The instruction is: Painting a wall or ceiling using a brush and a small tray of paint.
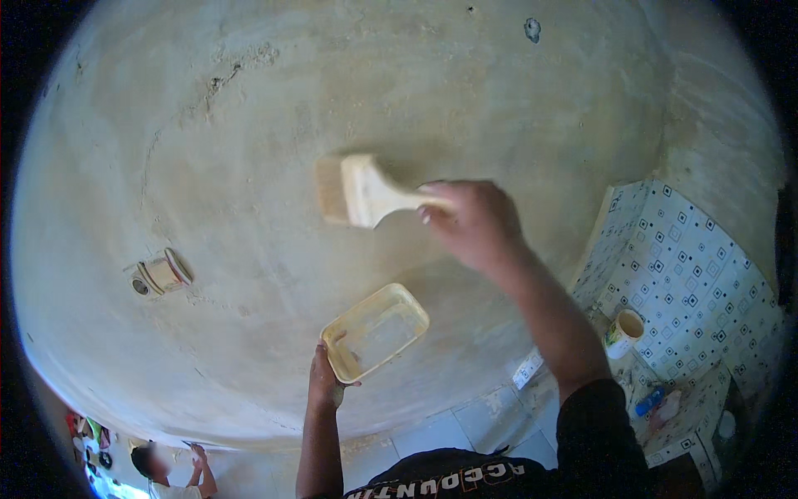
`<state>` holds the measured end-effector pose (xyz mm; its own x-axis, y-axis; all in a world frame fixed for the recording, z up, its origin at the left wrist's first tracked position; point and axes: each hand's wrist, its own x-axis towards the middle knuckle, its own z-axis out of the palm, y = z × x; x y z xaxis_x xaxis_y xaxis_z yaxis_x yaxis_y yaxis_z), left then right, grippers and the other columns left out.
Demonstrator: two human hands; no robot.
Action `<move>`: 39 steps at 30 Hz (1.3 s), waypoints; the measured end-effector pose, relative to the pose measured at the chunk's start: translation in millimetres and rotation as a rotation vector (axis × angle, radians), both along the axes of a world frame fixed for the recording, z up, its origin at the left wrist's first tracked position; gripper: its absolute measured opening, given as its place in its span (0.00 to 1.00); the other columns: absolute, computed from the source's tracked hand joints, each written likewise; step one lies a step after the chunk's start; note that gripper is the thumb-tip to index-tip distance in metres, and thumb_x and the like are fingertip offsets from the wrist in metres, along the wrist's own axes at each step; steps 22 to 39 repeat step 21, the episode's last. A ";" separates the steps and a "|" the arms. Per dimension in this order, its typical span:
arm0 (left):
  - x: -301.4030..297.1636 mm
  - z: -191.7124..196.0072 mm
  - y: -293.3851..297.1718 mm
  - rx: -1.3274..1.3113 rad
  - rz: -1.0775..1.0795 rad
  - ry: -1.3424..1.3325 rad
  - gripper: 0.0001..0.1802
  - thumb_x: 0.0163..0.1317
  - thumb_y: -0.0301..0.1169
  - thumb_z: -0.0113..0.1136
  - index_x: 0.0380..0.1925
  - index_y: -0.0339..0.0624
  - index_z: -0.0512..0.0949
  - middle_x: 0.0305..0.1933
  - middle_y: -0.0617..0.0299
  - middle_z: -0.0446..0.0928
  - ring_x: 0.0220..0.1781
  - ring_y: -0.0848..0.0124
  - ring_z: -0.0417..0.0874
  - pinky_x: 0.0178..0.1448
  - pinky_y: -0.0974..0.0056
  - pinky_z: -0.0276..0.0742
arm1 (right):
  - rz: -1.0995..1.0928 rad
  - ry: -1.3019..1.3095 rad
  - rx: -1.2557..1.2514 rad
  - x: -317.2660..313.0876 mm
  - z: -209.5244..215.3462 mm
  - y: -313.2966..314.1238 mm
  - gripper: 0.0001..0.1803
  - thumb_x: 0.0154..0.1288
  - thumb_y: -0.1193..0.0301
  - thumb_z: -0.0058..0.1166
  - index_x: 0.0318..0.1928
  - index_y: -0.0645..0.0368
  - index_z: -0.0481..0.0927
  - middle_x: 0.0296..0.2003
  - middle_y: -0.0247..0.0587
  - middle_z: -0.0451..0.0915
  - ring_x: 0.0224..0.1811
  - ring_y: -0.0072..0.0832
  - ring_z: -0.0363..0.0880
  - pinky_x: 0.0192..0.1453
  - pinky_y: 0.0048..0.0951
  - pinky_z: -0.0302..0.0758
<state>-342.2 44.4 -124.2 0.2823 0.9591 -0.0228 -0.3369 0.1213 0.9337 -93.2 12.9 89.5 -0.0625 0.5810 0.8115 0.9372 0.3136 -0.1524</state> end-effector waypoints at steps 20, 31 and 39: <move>-22.2 -20.9 -11.1 -0.081 0.101 0.015 0.31 0.62 0.56 0.28 0.54 0.45 0.63 0.35 0.56 0.72 0.30 0.70 0.76 0.19 0.68 0.74 | -0.901 -0.062 -0.180 61.8 15.8 -42.8 0.12 0.55 0.64 0.51 0.37 0.58 0.75 0.31 0.47 0.77 0.36 0.41 0.78 0.41 0.39 0.74; -24.8 -23.2 -10.1 -0.097 0.117 0.040 0.33 0.61 0.58 0.28 0.54 0.46 0.63 0.36 0.56 0.72 0.29 0.69 0.76 0.19 0.66 0.75 | -0.859 -0.051 -0.267 35.2 19.3 -39.3 0.14 0.56 0.63 0.51 0.40 0.56 0.76 0.32 0.49 0.78 0.40 0.39 0.78 0.43 0.39 0.74; -24.8 -23.2 -10.1 -0.097 0.117 0.040 0.33 0.61 0.58 0.28 0.54 0.46 0.63 0.36 0.56 0.72 0.29 0.69 0.76 0.19 0.66 0.75 | -0.859 -0.051 -0.267 35.2 19.3 -39.3 0.14 0.56 0.63 0.51 0.40 0.56 0.76 0.32 0.49 0.78 0.40 0.39 0.78 0.43 0.39 0.74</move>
